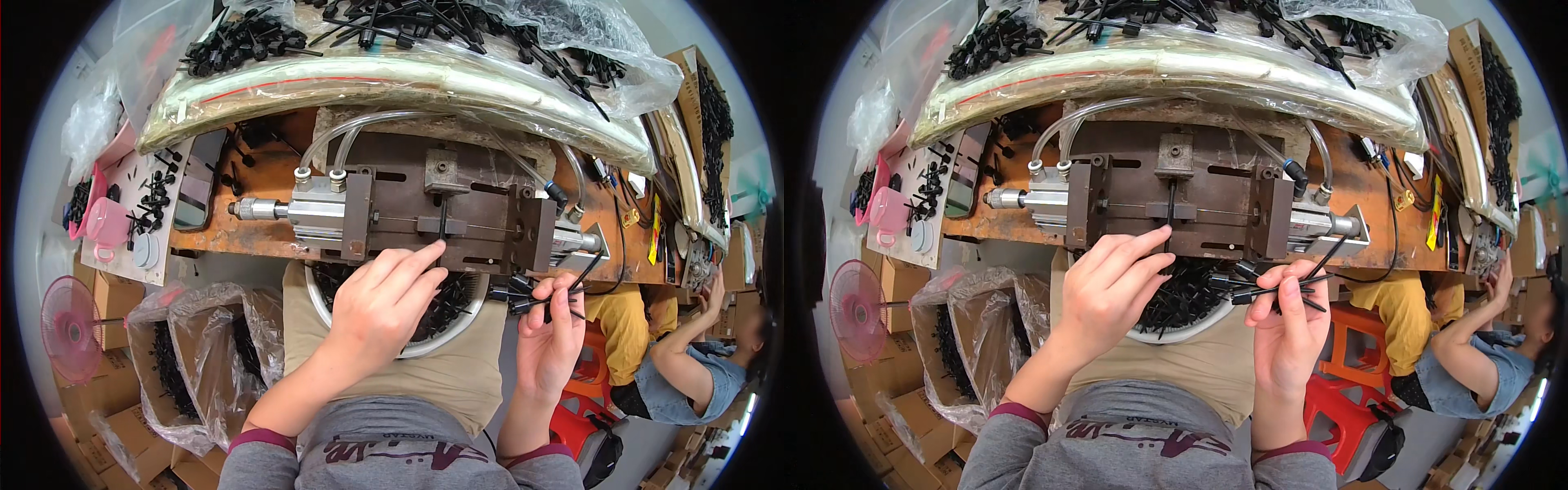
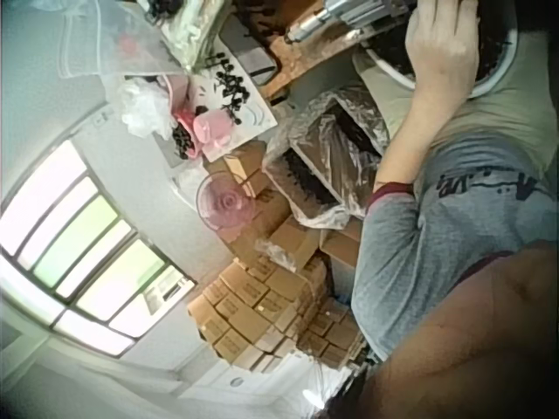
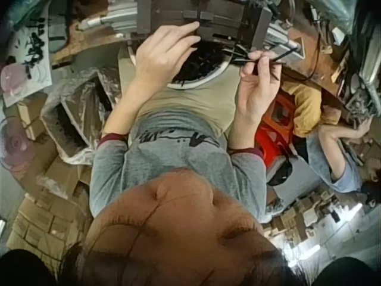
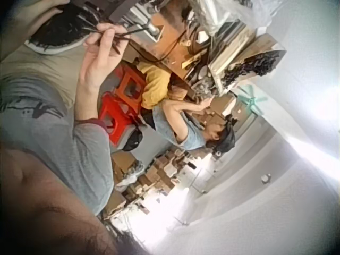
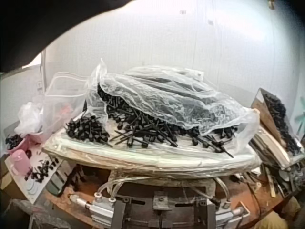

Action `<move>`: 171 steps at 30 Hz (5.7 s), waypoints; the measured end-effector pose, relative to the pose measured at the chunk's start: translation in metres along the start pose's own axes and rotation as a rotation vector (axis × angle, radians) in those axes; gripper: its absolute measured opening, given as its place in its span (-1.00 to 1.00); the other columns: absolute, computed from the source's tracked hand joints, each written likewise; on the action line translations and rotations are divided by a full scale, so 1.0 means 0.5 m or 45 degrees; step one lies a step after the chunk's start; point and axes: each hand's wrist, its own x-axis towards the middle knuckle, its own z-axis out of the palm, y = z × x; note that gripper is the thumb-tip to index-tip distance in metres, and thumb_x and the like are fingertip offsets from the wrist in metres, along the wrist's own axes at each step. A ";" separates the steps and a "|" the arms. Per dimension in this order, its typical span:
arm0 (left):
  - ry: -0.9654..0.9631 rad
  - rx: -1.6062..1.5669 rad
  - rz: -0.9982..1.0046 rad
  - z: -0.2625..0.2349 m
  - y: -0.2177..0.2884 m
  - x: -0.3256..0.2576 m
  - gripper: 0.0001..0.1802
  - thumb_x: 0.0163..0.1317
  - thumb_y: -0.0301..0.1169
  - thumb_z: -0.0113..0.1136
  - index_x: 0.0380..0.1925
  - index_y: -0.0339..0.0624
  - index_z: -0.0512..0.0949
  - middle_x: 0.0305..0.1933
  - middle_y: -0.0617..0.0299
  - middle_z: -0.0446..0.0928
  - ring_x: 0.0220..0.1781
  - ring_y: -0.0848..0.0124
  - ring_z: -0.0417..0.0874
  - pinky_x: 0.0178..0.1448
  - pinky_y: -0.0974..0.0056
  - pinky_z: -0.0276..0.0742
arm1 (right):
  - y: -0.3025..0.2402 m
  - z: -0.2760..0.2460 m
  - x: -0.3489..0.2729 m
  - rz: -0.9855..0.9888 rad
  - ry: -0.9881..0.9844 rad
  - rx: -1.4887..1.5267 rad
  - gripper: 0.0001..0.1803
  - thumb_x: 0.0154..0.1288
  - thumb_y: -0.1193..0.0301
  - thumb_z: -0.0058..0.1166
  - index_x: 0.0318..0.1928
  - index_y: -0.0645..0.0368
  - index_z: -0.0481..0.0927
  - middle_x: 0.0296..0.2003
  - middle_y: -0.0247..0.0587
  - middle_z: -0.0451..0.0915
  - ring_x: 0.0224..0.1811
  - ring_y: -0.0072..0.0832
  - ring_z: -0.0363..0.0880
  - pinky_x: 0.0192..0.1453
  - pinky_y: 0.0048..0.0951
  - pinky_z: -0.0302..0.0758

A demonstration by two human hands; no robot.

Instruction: Operating a pneumatic press to process small black plastic parts.

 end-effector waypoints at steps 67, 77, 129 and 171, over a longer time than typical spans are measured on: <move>-0.310 -0.791 -0.353 -0.040 0.094 -0.036 -0.71 -0.23 -0.63 0.46 -0.45 -0.31 0.56 -0.35 0.09 0.62 -0.26 0.35 0.66 -0.21 0.38 0.54 | 0.013 -0.006 -0.018 0.296 -0.357 -0.065 -0.81 0.39 0.43 0.05 -0.10 0.31 0.52 -0.37 -0.25 0.59 -0.58 -0.70 0.47 -0.46 -0.66 0.38; -0.335 -1.222 -0.890 -0.005 0.092 -0.048 -0.65 0.19 -0.68 0.07 0.00 -0.34 0.36 -0.20 0.19 0.41 -0.30 0.60 0.46 -0.40 0.55 0.40 | 0.001 -0.060 -0.022 0.248 -0.266 0.060 -0.77 0.42 0.36 0.02 -0.09 0.29 0.45 -0.34 -0.21 0.58 -0.57 -0.68 0.49 -0.50 -0.66 0.41; -0.301 -0.605 0.162 -0.047 0.074 -0.048 -0.75 -0.13 -0.40 0.43 -0.37 -0.19 0.70 -0.07 0.13 0.67 -0.44 0.45 0.71 -0.47 0.45 0.57 | 0.010 -0.009 -0.040 0.314 -0.344 -0.117 -0.79 0.47 0.40 -0.12 -0.16 0.35 0.45 -0.34 0.01 0.62 -0.59 -0.47 0.56 -0.48 -0.53 0.51; -0.236 -0.605 0.164 -0.067 0.062 -0.071 -0.73 -0.04 -0.47 0.36 -0.25 -0.21 0.68 -0.03 0.20 0.65 -0.44 0.50 0.68 -0.56 0.47 0.42 | 0.024 -0.002 -0.058 0.325 -0.395 -0.109 -0.68 0.50 0.36 -0.21 0.01 0.40 0.41 -0.26 0.04 0.61 -0.55 -0.47 0.57 -0.48 -0.53 0.52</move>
